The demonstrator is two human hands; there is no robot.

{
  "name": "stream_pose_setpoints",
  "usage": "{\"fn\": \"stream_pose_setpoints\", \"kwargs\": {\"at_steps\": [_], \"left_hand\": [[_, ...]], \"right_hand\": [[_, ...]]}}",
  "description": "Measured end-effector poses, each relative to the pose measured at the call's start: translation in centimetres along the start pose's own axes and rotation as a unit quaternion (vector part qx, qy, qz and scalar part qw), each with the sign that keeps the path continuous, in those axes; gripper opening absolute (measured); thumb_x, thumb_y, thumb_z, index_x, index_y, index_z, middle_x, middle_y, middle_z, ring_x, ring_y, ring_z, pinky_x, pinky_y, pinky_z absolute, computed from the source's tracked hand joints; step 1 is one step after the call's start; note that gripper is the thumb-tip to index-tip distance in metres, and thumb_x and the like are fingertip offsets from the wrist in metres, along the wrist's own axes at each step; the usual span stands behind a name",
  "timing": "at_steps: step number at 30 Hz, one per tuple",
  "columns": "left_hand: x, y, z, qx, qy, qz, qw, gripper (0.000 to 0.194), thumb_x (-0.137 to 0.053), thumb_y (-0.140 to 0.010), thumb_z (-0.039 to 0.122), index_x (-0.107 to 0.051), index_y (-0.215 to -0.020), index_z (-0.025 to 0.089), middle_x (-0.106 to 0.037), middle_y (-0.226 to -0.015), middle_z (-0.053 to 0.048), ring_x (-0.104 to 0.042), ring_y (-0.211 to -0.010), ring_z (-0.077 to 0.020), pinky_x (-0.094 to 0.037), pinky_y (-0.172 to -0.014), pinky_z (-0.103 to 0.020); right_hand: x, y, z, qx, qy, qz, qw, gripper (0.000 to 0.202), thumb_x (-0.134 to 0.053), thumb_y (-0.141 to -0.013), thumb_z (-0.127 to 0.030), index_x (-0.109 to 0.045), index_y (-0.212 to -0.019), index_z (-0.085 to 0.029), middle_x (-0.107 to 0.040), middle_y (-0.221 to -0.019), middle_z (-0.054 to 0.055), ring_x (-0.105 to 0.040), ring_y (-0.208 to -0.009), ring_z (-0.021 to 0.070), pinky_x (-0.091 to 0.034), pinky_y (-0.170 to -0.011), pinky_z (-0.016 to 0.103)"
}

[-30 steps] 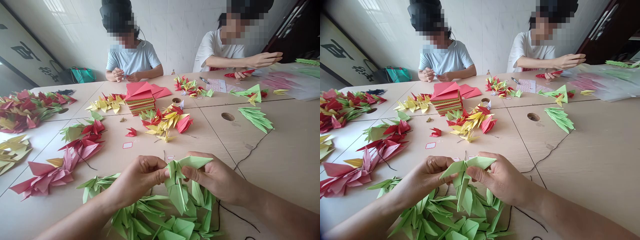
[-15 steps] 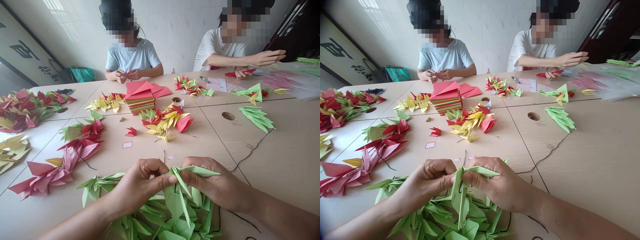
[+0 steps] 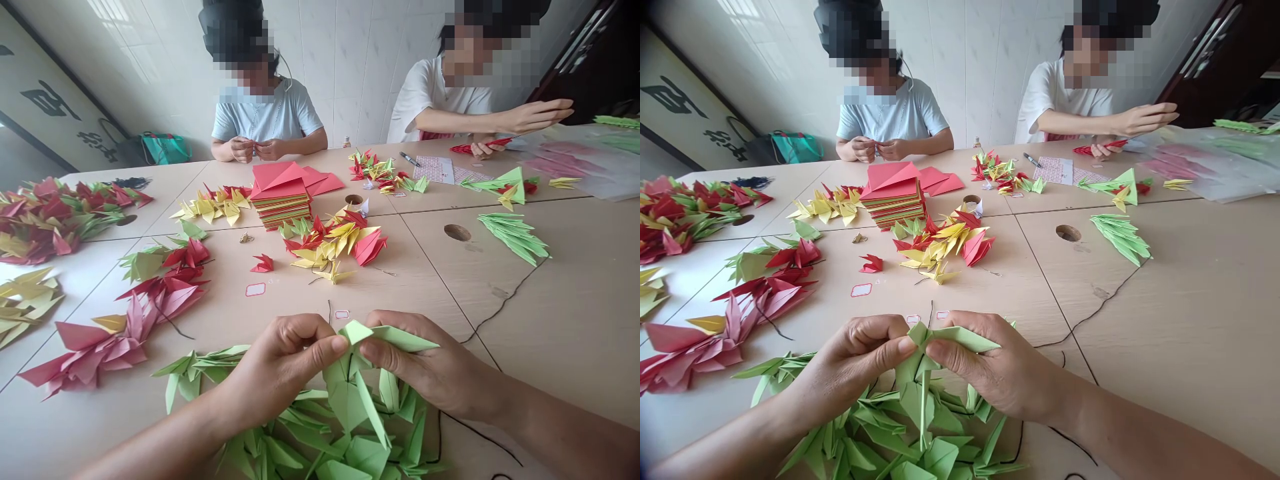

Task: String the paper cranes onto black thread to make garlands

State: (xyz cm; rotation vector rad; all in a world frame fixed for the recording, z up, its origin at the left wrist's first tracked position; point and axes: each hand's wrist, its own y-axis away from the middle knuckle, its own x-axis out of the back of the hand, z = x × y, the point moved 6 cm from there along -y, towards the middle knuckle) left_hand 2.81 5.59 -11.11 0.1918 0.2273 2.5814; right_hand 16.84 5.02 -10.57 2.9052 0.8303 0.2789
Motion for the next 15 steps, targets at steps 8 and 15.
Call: {"fn": "stream_pose_setpoints", "kwargs": {"at_steps": [8,15], "left_hand": [[0.17,-0.05,-0.36,0.008,0.076,0.01,0.997,0.036,-0.061,-0.084,0.046,-0.053,-0.065,0.016,-0.048,-0.061,0.004,-0.04,-0.056,-0.0082,-0.034,-0.053,-0.02],[0.01,-0.1,-1.05,0.044,0.082,-0.013,0.996,0.031,-0.074,-0.074,0.04,-0.053,-0.073,0.017,-0.051,-0.065,0.004,-0.043,-0.058,-0.008,-0.033,-0.052,-0.019]], "right_hand": [[-0.25,-0.23,0.57,-0.007,-0.016,-0.058,0.998,0.039,-0.062,-0.082,-0.055,-0.05,-0.071,-0.02,-0.04,-0.065,-0.005,-0.036,-0.059,0.0102,-0.031,-0.053,0.022],[-0.14,-0.07,0.42,-0.009,0.0,-0.022,1.0,0.031,-0.057,-0.087,-0.049,-0.052,-0.075,-0.021,-0.045,-0.069,-0.004,-0.043,-0.064,0.0123,-0.037,-0.058,0.023]]}}
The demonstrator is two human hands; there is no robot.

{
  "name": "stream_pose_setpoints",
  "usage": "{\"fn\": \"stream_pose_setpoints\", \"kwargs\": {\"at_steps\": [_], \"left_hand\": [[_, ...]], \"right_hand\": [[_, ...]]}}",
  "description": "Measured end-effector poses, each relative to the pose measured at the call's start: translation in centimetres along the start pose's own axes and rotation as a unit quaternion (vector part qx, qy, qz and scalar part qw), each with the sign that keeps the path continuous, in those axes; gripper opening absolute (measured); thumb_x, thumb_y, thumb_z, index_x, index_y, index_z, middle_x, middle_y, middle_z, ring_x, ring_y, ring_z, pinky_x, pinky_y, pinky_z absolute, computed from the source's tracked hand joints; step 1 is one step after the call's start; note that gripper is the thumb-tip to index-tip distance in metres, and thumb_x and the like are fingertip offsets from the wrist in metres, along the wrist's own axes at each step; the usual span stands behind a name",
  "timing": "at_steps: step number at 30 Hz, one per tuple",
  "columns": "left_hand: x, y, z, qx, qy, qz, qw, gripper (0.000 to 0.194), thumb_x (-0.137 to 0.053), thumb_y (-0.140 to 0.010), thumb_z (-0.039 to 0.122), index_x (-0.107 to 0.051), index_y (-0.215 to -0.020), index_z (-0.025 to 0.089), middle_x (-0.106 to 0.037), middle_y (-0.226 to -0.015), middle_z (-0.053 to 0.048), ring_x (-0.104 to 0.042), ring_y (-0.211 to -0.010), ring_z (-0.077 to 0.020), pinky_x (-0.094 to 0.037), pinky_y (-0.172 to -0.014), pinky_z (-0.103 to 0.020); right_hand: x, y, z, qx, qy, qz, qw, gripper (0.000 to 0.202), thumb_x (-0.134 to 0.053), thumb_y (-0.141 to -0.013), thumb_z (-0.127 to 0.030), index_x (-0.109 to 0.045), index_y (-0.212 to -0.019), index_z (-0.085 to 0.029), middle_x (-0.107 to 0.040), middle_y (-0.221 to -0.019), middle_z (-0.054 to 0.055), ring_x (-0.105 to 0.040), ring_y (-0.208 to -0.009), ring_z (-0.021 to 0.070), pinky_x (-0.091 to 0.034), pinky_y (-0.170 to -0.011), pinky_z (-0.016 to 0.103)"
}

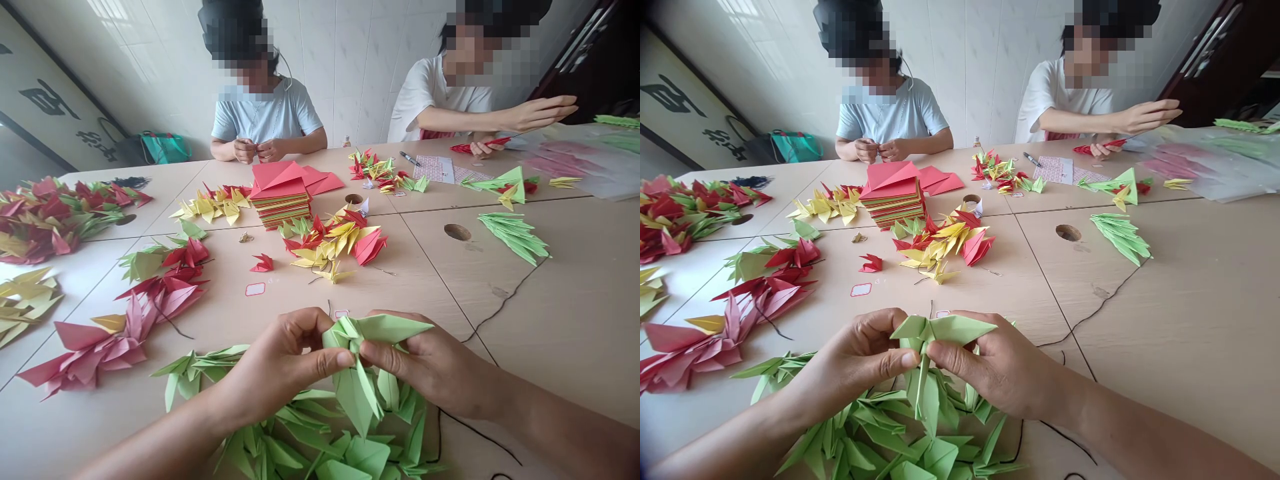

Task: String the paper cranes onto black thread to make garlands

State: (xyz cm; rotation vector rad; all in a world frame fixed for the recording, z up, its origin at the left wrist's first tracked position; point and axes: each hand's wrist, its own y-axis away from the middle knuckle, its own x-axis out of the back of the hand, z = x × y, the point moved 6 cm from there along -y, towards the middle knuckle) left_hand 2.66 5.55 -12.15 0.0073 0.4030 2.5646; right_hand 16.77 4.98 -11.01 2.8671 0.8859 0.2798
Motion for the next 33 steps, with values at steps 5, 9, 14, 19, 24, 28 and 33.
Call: {"fn": "stream_pose_setpoints", "kwargs": {"at_steps": [5,9,14,19,24,28,33], "left_hand": [[-0.06,0.05,0.15,0.015,-0.084,-0.026,0.996,0.034,-0.073,-0.073,0.045,-0.056,-0.07,0.015,-0.046,-0.063,0.003,-0.04,-0.059,-0.0094,-0.031,-0.052,-0.022],[-0.3,0.03,0.51,0.018,-0.088,-0.039,0.995,0.034,-0.073,-0.073,0.045,-0.06,-0.071,0.014,-0.047,-0.067,0.002,-0.039,-0.062,-0.0102,-0.032,-0.054,-0.022],[-0.41,0.07,0.35,0.026,-0.059,-0.047,0.997,0.031,-0.071,-0.075,0.045,-0.064,-0.075,0.014,-0.053,-0.069,0.0,-0.045,-0.063,-0.0116,-0.035,-0.056,-0.023],[-0.29,0.04,0.18,0.024,-0.039,-0.035,0.998,0.032,-0.073,-0.073,0.044,-0.066,-0.074,0.013,-0.056,-0.066,-0.001,-0.05,-0.063,-0.0129,-0.038,-0.055,-0.023],[-0.43,0.03,-0.07,0.032,-0.019,-0.037,0.999,0.032,-0.073,-0.074,0.044,-0.065,-0.077,0.013,-0.06,-0.071,-0.002,-0.051,-0.064,-0.0127,-0.039,-0.058,-0.023],[-0.44,-0.04,-0.09,0.027,-0.03,-0.043,0.998,0.032,-0.073,-0.073,0.043,-0.066,-0.079,0.012,-0.059,-0.071,-0.002,-0.051,-0.065,-0.0125,-0.039,-0.057,-0.022],[-0.05,-0.07,0.29,-0.003,-0.052,-0.031,0.998,0.028,-0.075,-0.073,0.04,-0.066,-0.078,0.014,-0.06,-0.071,-0.002,-0.053,-0.067,-0.0133,-0.043,-0.061,-0.023]], "right_hand": [[-0.06,0.09,-0.11,-0.006,0.0,-0.004,1.0,0.031,-0.056,-0.087,-0.049,-0.052,-0.074,-0.021,-0.046,-0.072,-0.003,-0.045,-0.067,0.0129,-0.039,-0.06,0.024],[-0.06,0.06,-0.08,0.0,-0.005,-0.006,1.0,0.029,-0.058,-0.087,-0.046,-0.054,-0.075,-0.021,-0.046,-0.073,-0.003,-0.046,-0.068,0.0125,-0.04,-0.062,0.024],[-0.08,0.15,0.12,-0.013,-0.017,-0.01,1.0,0.023,-0.061,-0.086,-0.042,-0.058,-0.078,-0.021,-0.052,-0.074,-0.003,-0.051,-0.071,0.0131,-0.044,-0.065,0.024],[0.09,0.28,0.0,-0.018,-0.023,-0.007,1.0,0.017,-0.062,-0.087,-0.034,-0.058,-0.076,-0.021,-0.054,-0.069,-0.005,-0.054,-0.067,0.0102,-0.046,-0.064,0.019],[0.0,0.48,0.36,-0.039,-0.038,-0.008,0.998,0.016,-0.062,-0.087,-0.036,-0.06,-0.08,-0.021,-0.054,-0.072,-0.003,-0.055,-0.069,0.0113,-0.05,-0.067,0.02],[0.03,0.6,0.5,-0.05,-0.048,0.012,0.997,0.017,-0.064,-0.085,-0.037,-0.059,-0.079,-0.022,-0.055,-0.073,-0.003,-0.057,-0.071,0.0116,-0.052,-0.071,0.021],[0.33,0.19,0.34,-0.039,-0.039,0.02,0.998,0.02,-0.063,-0.085,-0.037,-0.058,-0.076,-0.02,-0.054,-0.068,-0.003,-0.052,-0.062,0.0113,-0.047,-0.059,0.021]]}}
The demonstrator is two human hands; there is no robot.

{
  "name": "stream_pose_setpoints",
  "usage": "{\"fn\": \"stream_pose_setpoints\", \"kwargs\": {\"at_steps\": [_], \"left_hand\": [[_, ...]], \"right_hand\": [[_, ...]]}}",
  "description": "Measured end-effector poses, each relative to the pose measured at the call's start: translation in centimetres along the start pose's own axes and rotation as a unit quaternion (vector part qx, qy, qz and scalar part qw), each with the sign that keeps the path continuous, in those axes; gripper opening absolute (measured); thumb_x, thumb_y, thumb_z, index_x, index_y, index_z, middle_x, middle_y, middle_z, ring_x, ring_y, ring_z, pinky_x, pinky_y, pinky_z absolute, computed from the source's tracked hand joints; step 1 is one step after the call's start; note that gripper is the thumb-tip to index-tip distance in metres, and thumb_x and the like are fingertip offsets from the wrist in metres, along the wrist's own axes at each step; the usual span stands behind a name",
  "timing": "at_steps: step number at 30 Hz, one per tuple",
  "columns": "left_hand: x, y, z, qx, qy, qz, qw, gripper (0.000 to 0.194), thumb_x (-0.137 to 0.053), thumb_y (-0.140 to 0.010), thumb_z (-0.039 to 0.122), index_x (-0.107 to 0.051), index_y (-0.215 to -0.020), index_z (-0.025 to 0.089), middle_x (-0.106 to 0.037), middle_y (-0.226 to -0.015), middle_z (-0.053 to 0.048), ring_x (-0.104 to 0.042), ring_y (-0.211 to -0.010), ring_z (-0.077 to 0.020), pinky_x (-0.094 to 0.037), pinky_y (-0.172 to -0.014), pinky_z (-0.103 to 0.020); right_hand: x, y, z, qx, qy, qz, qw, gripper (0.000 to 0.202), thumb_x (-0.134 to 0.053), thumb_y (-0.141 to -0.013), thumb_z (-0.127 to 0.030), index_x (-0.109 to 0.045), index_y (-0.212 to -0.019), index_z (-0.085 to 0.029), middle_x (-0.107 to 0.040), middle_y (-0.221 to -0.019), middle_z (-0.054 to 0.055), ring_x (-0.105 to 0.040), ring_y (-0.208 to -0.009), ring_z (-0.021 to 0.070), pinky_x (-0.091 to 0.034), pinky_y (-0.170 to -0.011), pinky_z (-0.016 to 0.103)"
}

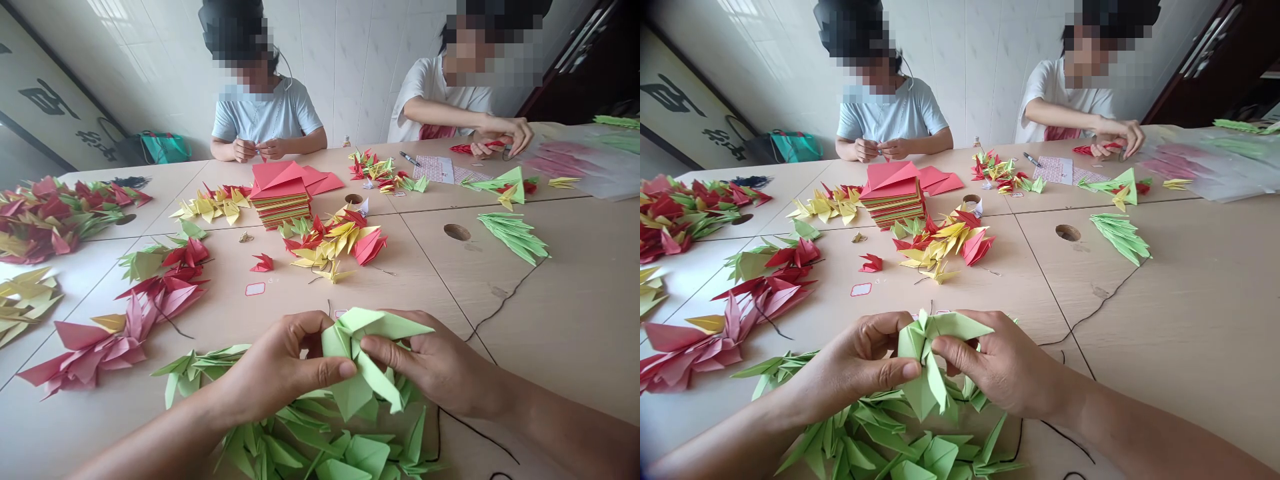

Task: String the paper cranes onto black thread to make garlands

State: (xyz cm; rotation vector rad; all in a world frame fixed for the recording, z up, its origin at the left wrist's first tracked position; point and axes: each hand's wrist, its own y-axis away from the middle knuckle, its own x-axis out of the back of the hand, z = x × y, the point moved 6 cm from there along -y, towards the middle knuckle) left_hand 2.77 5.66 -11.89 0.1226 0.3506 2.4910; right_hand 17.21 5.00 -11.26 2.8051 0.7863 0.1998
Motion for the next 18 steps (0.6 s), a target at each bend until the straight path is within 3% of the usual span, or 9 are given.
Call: {"fn": "stream_pose_setpoints", "kwargs": {"at_steps": [7,10,13,18], "left_hand": [[-1.0,0.0,0.4,0.022,0.063,-0.056,0.996,0.03,-0.072,-0.077,0.028,-0.064,-0.105,0.019,-0.067,-0.093,-0.004,-0.06,-0.083,-0.0175,-0.047,-0.081,-0.031],[-1.3,-0.1,0.8,0.029,0.094,-0.067,0.993,0.027,-0.067,-0.082,0.024,-0.065,-0.109,0.02,-0.069,-0.097,-0.004,-0.06,-0.082,-0.0152,-0.048,-0.079,-0.028],[-1.4,0.0,1.0,0.029,0.12,-0.074,0.99,0.028,-0.066,-0.084,0.021,-0.065,-0.112,0.022,-0.07,-0.098,-0.003,-0.061,-0.079,-0.0131,-0.049,-0.074,-0.025],[-1.3,-0.1,0.4,0.018,0.153,-0.062,0.986,0.029,-0.066,-0.084,0.021,-0.065,-0.113,0.025,-0.069,-0.091,-0.001,-0.063,-0.079,-0.0127,-0.05,-0.076,-0.025]], "right_hand": [[1.0,-0.4,1.3,-0.019,-0.01,0.014,1.0,0.033,-0.057,-0.087,-0.048,-0.058,-0.073,-0.019,-0.056,-0.067,-0.001,-0.053,-0.065,0.0124,-0.045,-0.061,0.024],[1.2,-0.6,1.7,-0.036,-0.05,0.026,0.998,0.035,-0.056,-0.087,-0.052,-0.06,-0.076,-0.018,-0.056,-0.065,-0.002,-0.052,-0.06,0.0113,-0.043,-0.056,0.023],[1.1,-0.8,1.5,-0.028,-0.079,0.027,0.996,0.033,-0.056,-0.088,-0.05,-0.061,-0.078,-0.019,-0.06,-0.069,0.0,-0.057,-0.065,0.0133,-0.045,-0.06,0.025],[1.9,-1.1,1.6,-0.02,-0.05,0.075,0.996,0.033,-0.06,-0.086,-0.047,-0.06,-0.069,-0.018,-0.056,-0.063,-0.001,-0.052,-0.061,0.0122,-0.043,-0.059,0.025]]}}
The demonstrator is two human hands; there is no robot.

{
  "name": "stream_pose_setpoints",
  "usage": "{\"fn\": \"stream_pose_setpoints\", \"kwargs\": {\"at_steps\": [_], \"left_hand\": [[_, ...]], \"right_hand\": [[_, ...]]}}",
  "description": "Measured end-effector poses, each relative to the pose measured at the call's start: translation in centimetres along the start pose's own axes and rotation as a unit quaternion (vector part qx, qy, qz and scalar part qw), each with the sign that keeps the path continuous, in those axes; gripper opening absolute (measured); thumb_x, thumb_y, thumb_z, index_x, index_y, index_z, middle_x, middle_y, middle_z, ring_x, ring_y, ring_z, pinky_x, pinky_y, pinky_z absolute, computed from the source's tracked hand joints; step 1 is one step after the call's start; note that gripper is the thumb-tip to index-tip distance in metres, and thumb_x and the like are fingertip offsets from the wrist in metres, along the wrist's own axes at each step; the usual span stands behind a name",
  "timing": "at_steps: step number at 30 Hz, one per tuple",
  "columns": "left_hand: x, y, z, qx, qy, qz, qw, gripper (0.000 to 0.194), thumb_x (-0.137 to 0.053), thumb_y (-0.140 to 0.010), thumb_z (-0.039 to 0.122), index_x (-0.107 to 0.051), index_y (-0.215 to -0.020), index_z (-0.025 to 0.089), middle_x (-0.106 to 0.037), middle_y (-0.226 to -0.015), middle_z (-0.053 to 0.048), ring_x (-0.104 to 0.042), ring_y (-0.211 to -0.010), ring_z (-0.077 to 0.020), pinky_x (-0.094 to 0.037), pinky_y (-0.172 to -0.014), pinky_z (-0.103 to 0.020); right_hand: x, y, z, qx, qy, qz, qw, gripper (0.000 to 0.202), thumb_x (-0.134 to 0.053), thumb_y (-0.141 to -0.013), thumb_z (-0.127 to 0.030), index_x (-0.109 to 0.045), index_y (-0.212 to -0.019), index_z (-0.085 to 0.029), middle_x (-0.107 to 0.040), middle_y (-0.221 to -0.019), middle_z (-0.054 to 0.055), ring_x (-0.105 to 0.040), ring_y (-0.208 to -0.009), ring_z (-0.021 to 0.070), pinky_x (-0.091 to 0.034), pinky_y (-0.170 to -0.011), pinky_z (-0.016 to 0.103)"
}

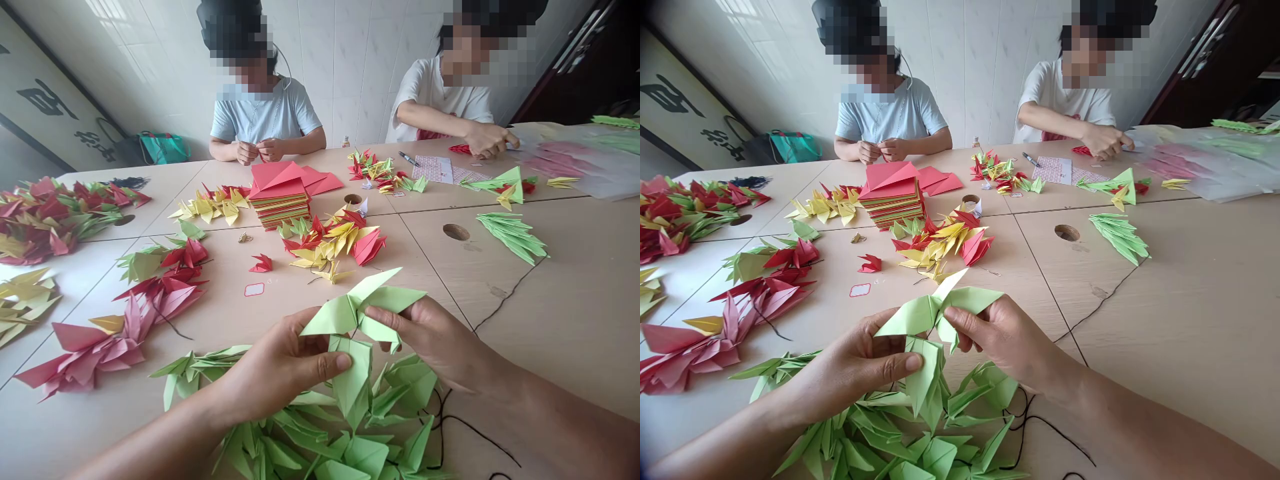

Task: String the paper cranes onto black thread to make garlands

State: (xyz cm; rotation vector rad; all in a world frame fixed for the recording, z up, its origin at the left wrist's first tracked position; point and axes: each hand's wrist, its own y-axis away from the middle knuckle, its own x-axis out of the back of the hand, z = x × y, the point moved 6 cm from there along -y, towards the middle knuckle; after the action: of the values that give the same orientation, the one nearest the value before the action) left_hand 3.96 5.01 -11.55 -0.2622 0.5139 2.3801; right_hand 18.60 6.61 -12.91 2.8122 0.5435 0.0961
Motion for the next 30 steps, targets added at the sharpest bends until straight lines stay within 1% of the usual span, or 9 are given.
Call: {"fn": "stream_pose_setpoints", "kwargs": {"at_steps": [3,5,8,12,15,18,21,25,30], "left_hand": [[0.5,-0.2,-0.5,-0.006,-0.024,0.017,1.0,0.02,-0.066,-0.084,0.025,-0.067,-0.104,0.022,-0.067,-0.083,-0.001,-0.059,-0.069,-0.0094,-0.048,-0.065,-0.02],[1.1,-0.3,-0.8,-0.008,-0.037,0.047,0.998,0.017,-0.067,-0.083,0.028,-0.066,-0.098,0.02,-0.065,-0.079,0.0,-0.056,-0.064,-0.0082,-0.045,-0.059,-0.018],[1.9,-0.3,-0.8,-0.025,-0.03,0.094,0.995,0.02,-0.067,-0.083,0.032,-0.061,-0.098,0.021,-0.06,-0.073,0.002,-0.055,-0.063,-0.0091,-0.046,-0.06,-0.021],[2.1,-0.3,-0.7,-0.038,-0.001,0.101,0.994,0.019,-0.063,-0.086,0.032,-0.056,-0.1,0.022,-0.059,-0.077,0.002,-0.055,-0.067,-0.0094,-0.047,-0.064,-0.022],[2.2,-0.3,-0.4,-0.042,0.032,0.118,0.992,0.015,-0.063,-0.086,0.029,-0.056,-0.096,0.021,-0.059,-0.079,0.002,-0.054,-0.068,-0.0083,-0.047,-0.065,-0.02],[2.4,-0.3,-0.3,-0.033,0.063,0.135,0.988,0.012,-0.063,-0.086,0.025,-0.056,-0.094,0.02,-0.059,-0.08,0.001,-0.054,-0.068,-0.0078,-0.048,-0.065,-0.02],[2.6,-0.4,-0.4,-0.025,0.076,0.145,0.986,0.012,-0.062,-0.087,0.024,-0.056,-0.096,0.019,-0.06,-0.081,0.001,-0.055,-0.068,-0.0081,-0.049,-0.065,-0.02],[3.0,-0.3,-0.3,-0.028,0.074,0.166,0.983,0.009,-0.061,-0.087,0.023,-0.057,-0.094,0.019,-0.06,-0.083,0.001,-0.056,-0.07,-0.0082,-0.049,-0.067,-0.02],[3.2,-0.2,-0.2,-0.038,0.083,0.18,0.98,0.005,-0.06,-0.088,0.022,-0.058,-0.093,0.02,-0.061,-0.084,0.002,-0.057,-0.07,-0.0072,-0.05,-0.066,-0.018]], "right_hand": [[0.4,-0.2,0.1,0.009,0.007,0.019,1.0,0.036,-0.061,-0.086,-0.045,-0.057,-0.063,-0.018,-0.054,-0.059,-0.003,-0.048,-0.057,0.0102,-0.04,-0.058,0.023],[0.2,-0.2,-0.1,0.018,-0.004,0.001,1.0,0.037,-0.059,-0.087,-0.047,-0.058,-0.064,-0.018,-0.057,-0.061,-0.002,-0.049,-0.059,0.0103,-0.041,-0.059,0.023],[-0.5,0.1,-0.4,0.018,-0.031,-0.05,0.998,0.037,-0.057,-0.087,-0.051,-0.061,-0.071,-0.018,-0.059,-0.068,-0.001,-0.052,-0.064,0.0112,-0.043,-0.061,0.023],[-1.1,0.5,-0.6,-0.001,-0.039,-0.095,0.995,0.032,-0.06,-0.086,-0.048,-0.06,-0.073,-0.018,-0.056,-0.065,-0.003,-0.053,-0.063,0.0115,-0.044,-0.06,0.024],[-1.7,0.5,-0.6,0.01,-0.03,-0.14,0.99,0.022,-0.061,-0.088,-0.041,-0.066,-0.095,-0.021,-0.065,-0.085,0.0,-0.059,-0.08,0.0143,-0.048,-0.072,0.026],[-1.8,0.5,-0.5,0.023,0.006,-0.153,0.988,0.034,-0.063,-0.087,-0.035,-0.06,-0.119,-0.025,-0.065,-0.112,0.003,-0.059,-0.097,0.0171,-0.048,-0.085,0.031],[-1.8,0.4,-0.3,0.018,0.026,-0.141,0.989,0.04,-0.063,-0.087,-0.029,-0.056,-0.126,-0.026,-0.063,-0.12,0.005,-0.059,-0.103,0.018,-0.047,-0.091,0.034],[-1.7,0.4,-0.3,0.007,0.038,-0.132,0.99,0.042,-0.061,-0.086,-0.022,-0.055,-0.127,-0.025,-0.063,-0.119,0.004,-0.058,-0.106,0.0184,-0.047,-0.091,0.033],[-1.6,0.4,0.1,-0.012,0.056,-0.122,0.991,0.044,-0.063,-0.084,-0.023,-0.054,-0.127,-0.025,-0.066,-0.101,0.003,-0.06,-0.099,0.0189,-0.048,-0.082,0.03]]}}
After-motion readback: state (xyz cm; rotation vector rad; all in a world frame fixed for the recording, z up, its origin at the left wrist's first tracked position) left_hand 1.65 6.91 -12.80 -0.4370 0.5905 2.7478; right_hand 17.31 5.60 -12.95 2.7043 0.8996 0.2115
